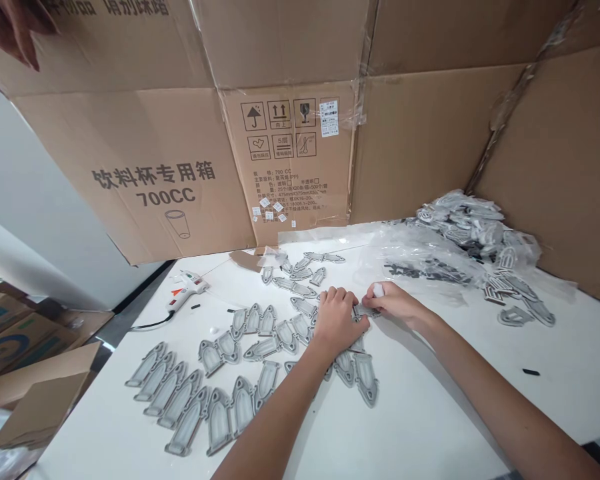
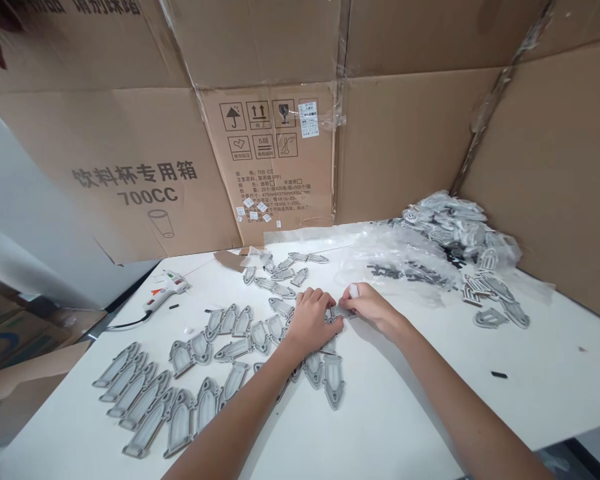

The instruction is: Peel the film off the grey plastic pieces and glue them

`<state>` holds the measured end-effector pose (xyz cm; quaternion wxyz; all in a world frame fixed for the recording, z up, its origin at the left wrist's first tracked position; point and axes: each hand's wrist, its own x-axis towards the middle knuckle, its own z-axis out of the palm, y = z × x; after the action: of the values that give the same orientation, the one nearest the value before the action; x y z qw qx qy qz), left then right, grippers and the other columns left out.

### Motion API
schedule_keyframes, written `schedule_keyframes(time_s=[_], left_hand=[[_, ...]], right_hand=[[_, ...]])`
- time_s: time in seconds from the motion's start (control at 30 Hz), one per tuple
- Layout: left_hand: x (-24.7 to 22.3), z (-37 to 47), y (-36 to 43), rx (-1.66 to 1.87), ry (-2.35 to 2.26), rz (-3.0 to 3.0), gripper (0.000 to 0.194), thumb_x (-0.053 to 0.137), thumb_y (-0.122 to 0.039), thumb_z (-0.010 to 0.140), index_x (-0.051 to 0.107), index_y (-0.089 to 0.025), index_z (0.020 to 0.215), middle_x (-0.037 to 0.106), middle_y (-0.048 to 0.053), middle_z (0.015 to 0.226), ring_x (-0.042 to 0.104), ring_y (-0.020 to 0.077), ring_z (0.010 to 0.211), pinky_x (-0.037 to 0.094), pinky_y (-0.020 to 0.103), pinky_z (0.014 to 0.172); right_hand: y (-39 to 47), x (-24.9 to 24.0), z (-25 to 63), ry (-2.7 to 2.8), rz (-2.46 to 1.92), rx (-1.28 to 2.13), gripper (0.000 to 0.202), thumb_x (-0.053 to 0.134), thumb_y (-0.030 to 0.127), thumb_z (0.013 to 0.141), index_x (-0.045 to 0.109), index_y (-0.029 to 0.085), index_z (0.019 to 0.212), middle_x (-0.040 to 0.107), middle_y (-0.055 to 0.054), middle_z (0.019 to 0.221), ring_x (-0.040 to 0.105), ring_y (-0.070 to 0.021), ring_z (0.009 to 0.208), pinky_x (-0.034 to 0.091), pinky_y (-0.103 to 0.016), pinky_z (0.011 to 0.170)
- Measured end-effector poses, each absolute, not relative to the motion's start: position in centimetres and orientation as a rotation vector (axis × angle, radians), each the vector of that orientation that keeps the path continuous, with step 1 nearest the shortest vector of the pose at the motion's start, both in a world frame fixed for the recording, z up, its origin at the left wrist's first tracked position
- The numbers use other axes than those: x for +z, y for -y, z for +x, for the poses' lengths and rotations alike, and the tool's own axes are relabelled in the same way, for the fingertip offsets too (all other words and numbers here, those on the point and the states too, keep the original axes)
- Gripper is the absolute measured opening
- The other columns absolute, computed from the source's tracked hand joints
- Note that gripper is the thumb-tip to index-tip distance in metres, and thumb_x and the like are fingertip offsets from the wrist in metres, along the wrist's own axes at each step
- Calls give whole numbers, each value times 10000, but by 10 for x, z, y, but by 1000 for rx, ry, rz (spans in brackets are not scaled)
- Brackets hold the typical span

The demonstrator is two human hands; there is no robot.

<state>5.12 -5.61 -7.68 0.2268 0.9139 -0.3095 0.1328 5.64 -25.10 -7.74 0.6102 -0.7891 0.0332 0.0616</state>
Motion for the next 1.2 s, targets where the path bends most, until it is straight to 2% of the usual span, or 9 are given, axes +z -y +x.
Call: schedule_keyframes(time_s=[0.23, 0.4, 0.57, 0.73, 1.0, 1.13, 1.2], left_hand=[[-76, 51, 56, 360, 868, 2517, 214, 731, -347, 847, 669, -196, 986, 673, 73, 1042, 574, 289, 1058, 424, 440, 953], [-74, 51, 56, 351, 898, 2495, 174, 710, -315, 862, 655, -201, 981, 678, 66, 1038, 584, 279, 1052, 428, 424, 952], [-71, 50, 56, 328, 924, 2467, 126, 703, -269, 860, 639, -207, 950, 686, 48, 1013, 591, 265, 1038, 442, 401, 940], [-69, 50, 55, 297, 948, 2439, 161, 694, -229, 866, 629, -206, 1011, 700, 40, 1050, 595, 253, 1049, 450, 383, 967], [-68, 50, 52, 262, 1023, 2400, 361, 650, -226, 939, 599, -263, 1295, 696, 33, 1113, 588, 263, 1092, 452, 378, 990], [-68, 49, 52, 270, 1029, 2401, 447, 644, -218, 946, 557, -270, 1381, 680, 39, 1113, 583, 260, 1088, 463, 382, 978], [-69, 50, 52, 275, 1037, 2417, 326, 633, -211, 953, 620, -260, 1274, 673, 42, 1092, 584, 257, 1078, 465, 385, 973]], right_hand=[[247, -82, 54, -58, -1908, 22, 319, 721, 428, 627, 484, 234, 716, 662, -13, 734, 547, -201, 662, 388, -279, 589], [243, -80, 52, 16, -2024, -71, 270, 666, 361, 604, 442, 247, 701, 675, -6, 713, 566, -220, 671, 377, -296, 600], [241, -72, 52, 109, -2082, -119, 257, 665, 342, 605, 437, 248, 678, 629, 12, 690, 514, -211, 654, 334, -299, 591], [250, -72, 54, 102, -2055, -109, 292, 744, 311, 598, 467, 239, 655, 554, 28, 652, 439, -196, 642, 271, -290, 578], [272, -73, 57, 42, -1740, 88, 524, 890, 400, 639, 397, 235, 709, 532, 42, 695, 421, -157, 630, 300, -259, 570], [275, -71, 57, -19, -1577, 172, 546, 914, 445, 674, 412, 235, 718, 394, 80, 615, 303, -117, 531, 178, -253, 500], [274, -68, 57, -44, -1504, 180, 551, 923, 473, 683, 429, 233, 716, 341, 92, 599, 219, -102, 503, 111, -265, 489]])
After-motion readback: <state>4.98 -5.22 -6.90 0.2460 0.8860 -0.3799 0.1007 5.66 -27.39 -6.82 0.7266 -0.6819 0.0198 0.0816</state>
